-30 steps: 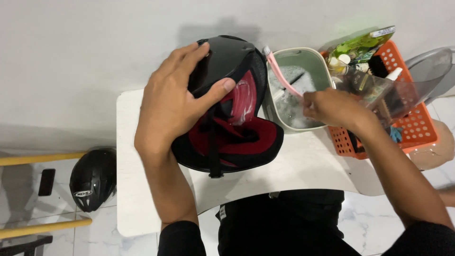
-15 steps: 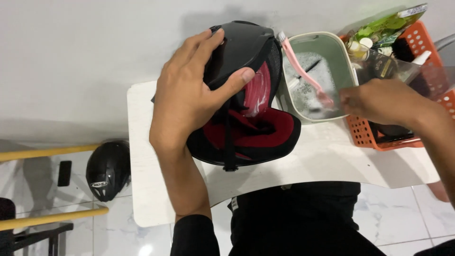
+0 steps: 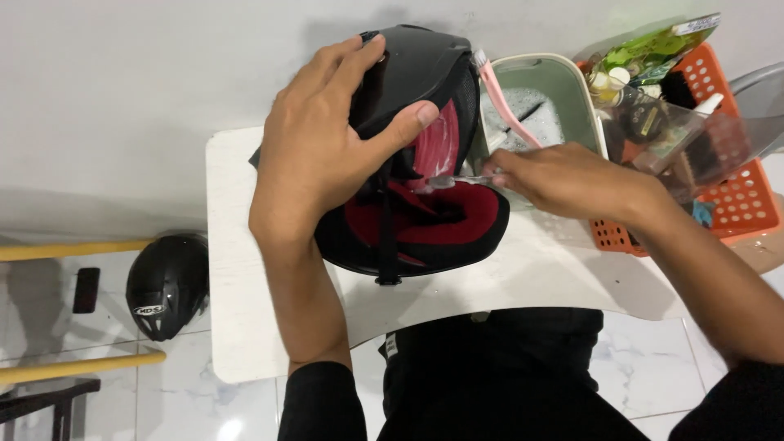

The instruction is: Scrubbing the interior lining of a motorcycle helmet using a toothbrush and soapy water.

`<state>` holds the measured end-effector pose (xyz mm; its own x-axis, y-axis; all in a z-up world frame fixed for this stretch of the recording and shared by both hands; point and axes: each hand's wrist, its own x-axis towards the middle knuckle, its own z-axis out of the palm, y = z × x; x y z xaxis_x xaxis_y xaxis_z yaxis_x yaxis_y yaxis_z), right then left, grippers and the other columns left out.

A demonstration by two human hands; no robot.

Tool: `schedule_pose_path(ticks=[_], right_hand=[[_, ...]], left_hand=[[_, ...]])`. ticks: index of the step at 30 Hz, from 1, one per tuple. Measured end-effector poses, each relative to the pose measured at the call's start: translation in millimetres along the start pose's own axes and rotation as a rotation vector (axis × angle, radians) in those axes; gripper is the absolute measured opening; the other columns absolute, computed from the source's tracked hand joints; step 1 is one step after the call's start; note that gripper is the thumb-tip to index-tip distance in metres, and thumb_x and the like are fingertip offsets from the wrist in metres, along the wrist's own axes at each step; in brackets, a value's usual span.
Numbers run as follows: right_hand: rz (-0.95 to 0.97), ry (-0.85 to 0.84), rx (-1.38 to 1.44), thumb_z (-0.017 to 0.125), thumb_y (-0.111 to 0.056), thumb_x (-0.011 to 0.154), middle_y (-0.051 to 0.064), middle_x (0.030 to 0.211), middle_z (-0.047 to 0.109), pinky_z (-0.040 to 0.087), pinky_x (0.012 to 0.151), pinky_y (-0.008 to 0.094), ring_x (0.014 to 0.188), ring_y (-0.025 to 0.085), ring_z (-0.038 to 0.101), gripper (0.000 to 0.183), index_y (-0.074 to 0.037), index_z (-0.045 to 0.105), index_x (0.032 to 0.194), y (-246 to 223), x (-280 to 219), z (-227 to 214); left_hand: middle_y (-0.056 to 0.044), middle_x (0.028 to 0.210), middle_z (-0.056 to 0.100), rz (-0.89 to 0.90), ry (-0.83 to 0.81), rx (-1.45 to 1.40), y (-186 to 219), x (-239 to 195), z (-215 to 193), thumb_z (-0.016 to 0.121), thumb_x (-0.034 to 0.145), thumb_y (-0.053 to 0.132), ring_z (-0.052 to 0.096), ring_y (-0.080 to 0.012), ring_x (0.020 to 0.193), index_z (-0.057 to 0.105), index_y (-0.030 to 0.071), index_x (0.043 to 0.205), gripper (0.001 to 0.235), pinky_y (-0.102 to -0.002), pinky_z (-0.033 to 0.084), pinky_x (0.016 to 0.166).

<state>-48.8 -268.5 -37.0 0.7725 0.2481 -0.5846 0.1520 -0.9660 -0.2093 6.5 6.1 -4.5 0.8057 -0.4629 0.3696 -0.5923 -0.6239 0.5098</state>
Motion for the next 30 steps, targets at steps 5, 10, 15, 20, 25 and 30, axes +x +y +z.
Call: schedule_pose_path(ticks=[5, 10, 15, 20, 25, 30], right_hand=[[-0.158, 0.259, -0.242, 0.044, -0.021, 0.103, 0.005, 0.102, 0.069, 0.055, 0.058, 0.045, 0.086, 0.027, 0.069, 0.020, -0.016, 0.058, 0.117, 7, 26, 3], [-0.190, 0.225, -0.225, 0.053, -0.024, 0.105, -0.005, 0.075, 0.068, 0.046, 0.048, 0.023, 0.055, 0.008, 0.060, 0.018, -0.022, 0.063, 0.090, 12, 46, 3], [-0.201, 0.139, -0.074, 0.062, -0.031, 0.097, -0.009, 0.091, 0.080, 0.058, 0.074, 0.031, 0.073, 0.010, 0.077, 0.010, -0.025, 0.071, 0.099, 10, 48, -6], [-0.088, 0.347, -0.258, 0.060, -0.021, 0.105, -0.004, 0.074, 0.072, 0.049, 0.041, 0.019, 0.054, 0.010, 0.063, 0.015, -0.020, 0.067, 0.092, 13, 50, -9], [-0.142, 0.156, -0.116, 0.067, -0.031, 0.098, -0.007, 0.092, 0.081, 0.067, 0.075, 0.022, 0.083, 0.008, 0.079, 0.010, -0.022, 0.070, 0.093, 20, 56, -7], [-0.170, 0.306, -0.229, 0.068, -0.025, 0.099, -0.009, 0.077, 0.078, 0.057, 0.051, 0.020, 0.065, 0.008, 0.075, 0.013, -0.024, 0.069, 0.086, 18, 48, -20]], left_hand=[[-0.011, 0.144, 0.057, -0.022, -0.005, 0.006, -2, 0, 1, 0.054, 0.097, 0.066, 0.055, -0.0314, 0.130, 0.057, 0.010, 0.143, 0.073, -0.050, 0.042, 0.104], [-0.013, 0.147, 0.056, -0.036, -0.016, 0.001, -4, 0, 2, 0.053, 0.095, 0.068, 0.054, -0.0325, 0.133, 0.056, 0.012, 0.145, 0.075, -0.051, 0.041, 0.106], [-0.016, 0.142, 0.060, 0.028, 0.073, 0.019, -6, -3, 9, 0.057, 0.096, 0.067, 0.055, -0.0338, 0.132, 0.059, 0.007, 0.142, 0.075, -0.052, 0.043, 0.106], [-0.018, 0.143, 0.060, 0.049, 0.072, 0.029, -7, -3, 6, 0.056, 0.097, 0.067, 0.055, -0.0361, 0.132, 0.060, 0.008, 0.142, 0.074, -0.054, 0.043, 0.105], [-0.015, 0.146, 0.058, -0.022, 0.021, -0.006, -5, -3, 2, 0.055, 0.094, 0.069, 0.053, -0.0346, 0.134, 0.059, 0.012, 0.143, 0.076, -0.054, 0.042, 0.105], [-0.016, 0.146, 0.057, -0.005, 0.010, 0.029, -2, -2, 1, 0.051, 0.095, 0.070, 0.053, -0.0358, 0.134, 0.058, 0.010, 0.145, 0.078, -0.054, 0.041, 0.105]])
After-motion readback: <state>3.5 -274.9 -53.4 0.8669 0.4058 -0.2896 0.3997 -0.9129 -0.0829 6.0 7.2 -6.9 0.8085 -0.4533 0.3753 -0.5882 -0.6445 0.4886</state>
